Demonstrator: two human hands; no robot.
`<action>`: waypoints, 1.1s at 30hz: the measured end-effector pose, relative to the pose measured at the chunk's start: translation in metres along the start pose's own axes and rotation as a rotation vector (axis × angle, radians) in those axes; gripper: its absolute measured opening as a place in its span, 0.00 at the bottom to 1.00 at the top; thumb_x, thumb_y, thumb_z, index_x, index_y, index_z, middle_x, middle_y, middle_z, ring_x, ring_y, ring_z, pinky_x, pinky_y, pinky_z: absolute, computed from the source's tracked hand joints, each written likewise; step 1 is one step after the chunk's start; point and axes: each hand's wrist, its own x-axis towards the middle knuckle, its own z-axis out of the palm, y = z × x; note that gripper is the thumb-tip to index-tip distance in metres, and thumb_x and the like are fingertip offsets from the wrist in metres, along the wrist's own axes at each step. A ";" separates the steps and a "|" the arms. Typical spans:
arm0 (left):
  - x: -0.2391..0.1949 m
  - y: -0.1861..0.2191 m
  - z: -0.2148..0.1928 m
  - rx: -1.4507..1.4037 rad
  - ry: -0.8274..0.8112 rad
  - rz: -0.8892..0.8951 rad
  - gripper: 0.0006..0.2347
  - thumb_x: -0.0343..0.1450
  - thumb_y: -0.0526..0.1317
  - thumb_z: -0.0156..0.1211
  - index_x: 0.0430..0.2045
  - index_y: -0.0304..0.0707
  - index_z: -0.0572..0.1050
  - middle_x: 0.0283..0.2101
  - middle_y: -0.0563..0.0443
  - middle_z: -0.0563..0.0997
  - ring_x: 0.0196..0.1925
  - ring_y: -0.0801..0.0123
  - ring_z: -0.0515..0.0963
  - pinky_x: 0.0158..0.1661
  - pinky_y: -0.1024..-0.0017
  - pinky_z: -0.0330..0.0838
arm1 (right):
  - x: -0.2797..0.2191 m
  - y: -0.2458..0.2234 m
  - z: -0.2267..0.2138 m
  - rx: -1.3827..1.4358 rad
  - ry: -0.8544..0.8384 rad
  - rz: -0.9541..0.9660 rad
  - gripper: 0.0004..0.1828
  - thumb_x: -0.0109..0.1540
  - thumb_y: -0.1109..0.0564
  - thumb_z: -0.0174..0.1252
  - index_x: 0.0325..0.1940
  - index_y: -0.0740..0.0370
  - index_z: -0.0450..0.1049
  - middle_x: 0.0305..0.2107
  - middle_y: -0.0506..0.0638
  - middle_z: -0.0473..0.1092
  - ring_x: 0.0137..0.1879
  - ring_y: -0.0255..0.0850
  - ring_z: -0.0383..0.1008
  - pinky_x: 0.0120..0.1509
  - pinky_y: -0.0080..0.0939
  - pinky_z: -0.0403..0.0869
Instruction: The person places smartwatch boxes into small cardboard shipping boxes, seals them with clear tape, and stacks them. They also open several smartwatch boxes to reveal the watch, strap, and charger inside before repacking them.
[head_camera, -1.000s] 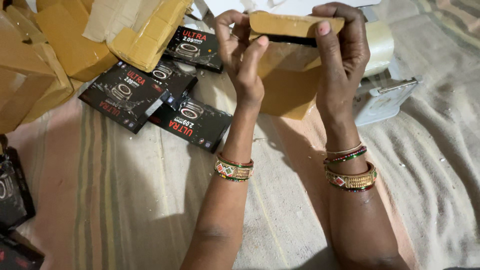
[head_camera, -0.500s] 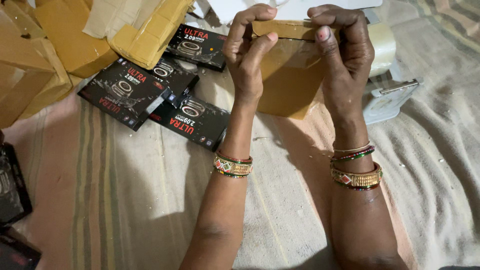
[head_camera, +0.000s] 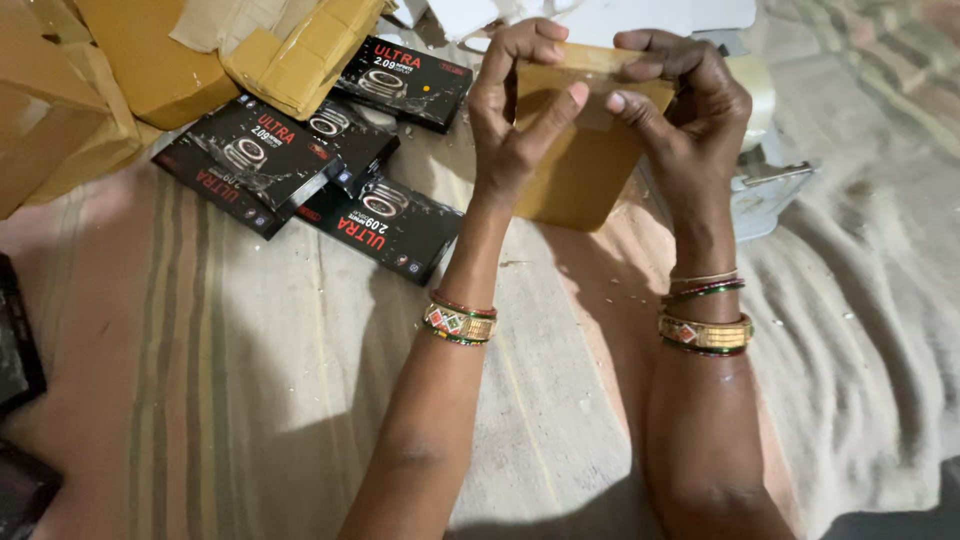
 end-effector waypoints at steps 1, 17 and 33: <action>0.000 0.002 0.001 0.109 0.003 0.032 0.10 0.70 0.38 0.66 0.41 0.40 0.74 0.51 0.51 0.77 0.55 0.69 0.77 0.59 0.65 0.75 | 0.003 -0.004 0.000 0.008 0.008 0.001 0.13 0.67 0.68 0.71 0.51 0.64 0.74 0.58 0.54 0.75 0.65 0.41 0.77 0.69 0.43 0.77; -0.021 0.067 0.004 0.444 0.016 0.048 0.09 0.73 0.39 0.69 0.42 0.37 0.77 0.46 0.50 0.76 0.56 0.65 0.74 0.57 0.65 0.72 | -0.038 -0.039 -0.111 -1.106 0.037 0.644 0.26 0.72 0.42 0.60 0.47 0.74 0.77 0.35 0.69 0.74 0.43 0.58 0.75 0.52 0.57 0.71; -0.039 0.049 0.001 0.511 0.039 0.095 0.10 0.75 0.41 0.69 0.45 0.40 0.77 0.49 0.57 0.76 0.59 0.70 0.73 0.57 0.70 0.75 | -0.087 -0.001 -0.133 0.391 0.547 0.306 0.07 0.63 0.69 0.54 0.33 0.77 0.76 0.48 0.72 0.74 0.62 0.50 0.79 0.63 0.52 0.81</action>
